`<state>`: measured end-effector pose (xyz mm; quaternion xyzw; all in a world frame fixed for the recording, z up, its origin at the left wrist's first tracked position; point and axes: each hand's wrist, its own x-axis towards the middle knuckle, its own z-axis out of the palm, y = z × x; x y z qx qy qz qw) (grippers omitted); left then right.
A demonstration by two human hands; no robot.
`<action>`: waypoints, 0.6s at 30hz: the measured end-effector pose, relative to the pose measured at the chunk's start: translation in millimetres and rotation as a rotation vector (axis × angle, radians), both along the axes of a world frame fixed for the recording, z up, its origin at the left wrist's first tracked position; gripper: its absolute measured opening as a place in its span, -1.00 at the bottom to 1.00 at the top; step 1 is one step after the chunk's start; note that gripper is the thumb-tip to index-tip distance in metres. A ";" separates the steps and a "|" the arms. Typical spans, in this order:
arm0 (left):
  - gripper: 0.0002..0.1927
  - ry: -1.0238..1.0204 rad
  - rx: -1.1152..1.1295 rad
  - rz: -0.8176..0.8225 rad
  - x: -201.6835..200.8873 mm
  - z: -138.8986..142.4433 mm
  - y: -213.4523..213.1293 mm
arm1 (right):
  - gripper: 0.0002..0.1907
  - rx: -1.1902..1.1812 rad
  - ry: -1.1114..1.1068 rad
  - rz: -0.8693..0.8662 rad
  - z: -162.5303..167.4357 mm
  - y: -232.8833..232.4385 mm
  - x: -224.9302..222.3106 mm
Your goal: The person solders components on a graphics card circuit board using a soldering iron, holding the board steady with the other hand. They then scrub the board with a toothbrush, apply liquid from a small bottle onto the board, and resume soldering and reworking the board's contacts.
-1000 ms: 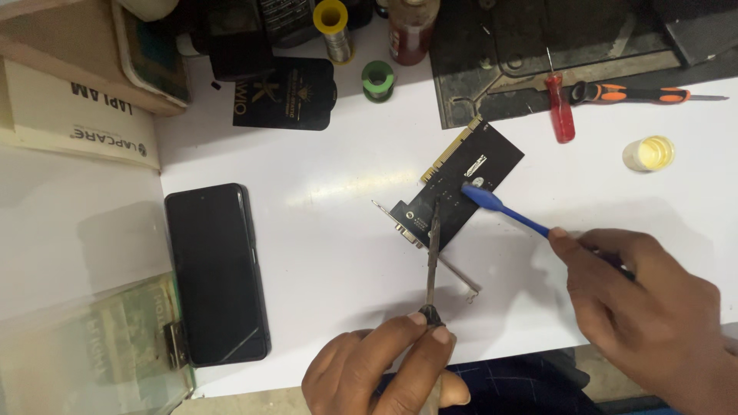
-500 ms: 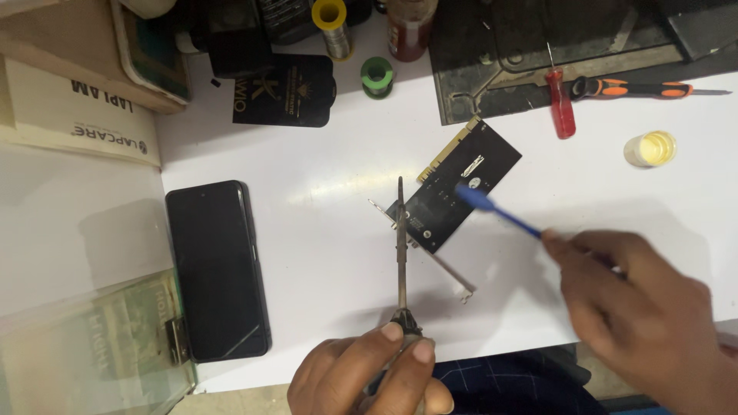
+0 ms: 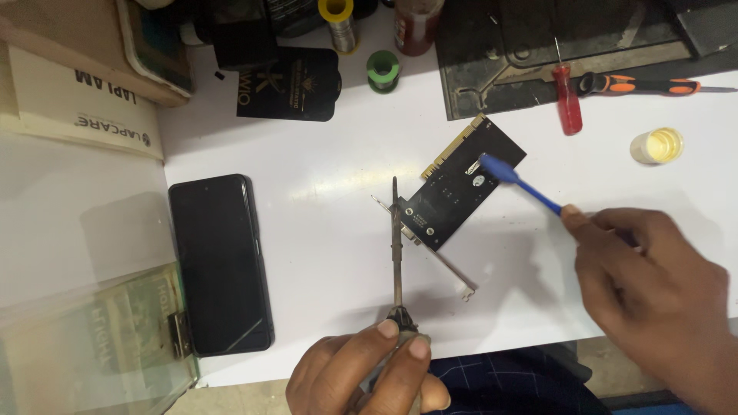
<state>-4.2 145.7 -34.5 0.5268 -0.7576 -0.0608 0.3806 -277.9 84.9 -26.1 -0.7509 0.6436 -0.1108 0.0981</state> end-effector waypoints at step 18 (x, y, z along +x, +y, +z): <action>-0.72 -0.008 0.011 0.009 -3.1 4.3 -1.1 | -0.59 -0.065 -0.053 0.065 -3.5 5.5 0.6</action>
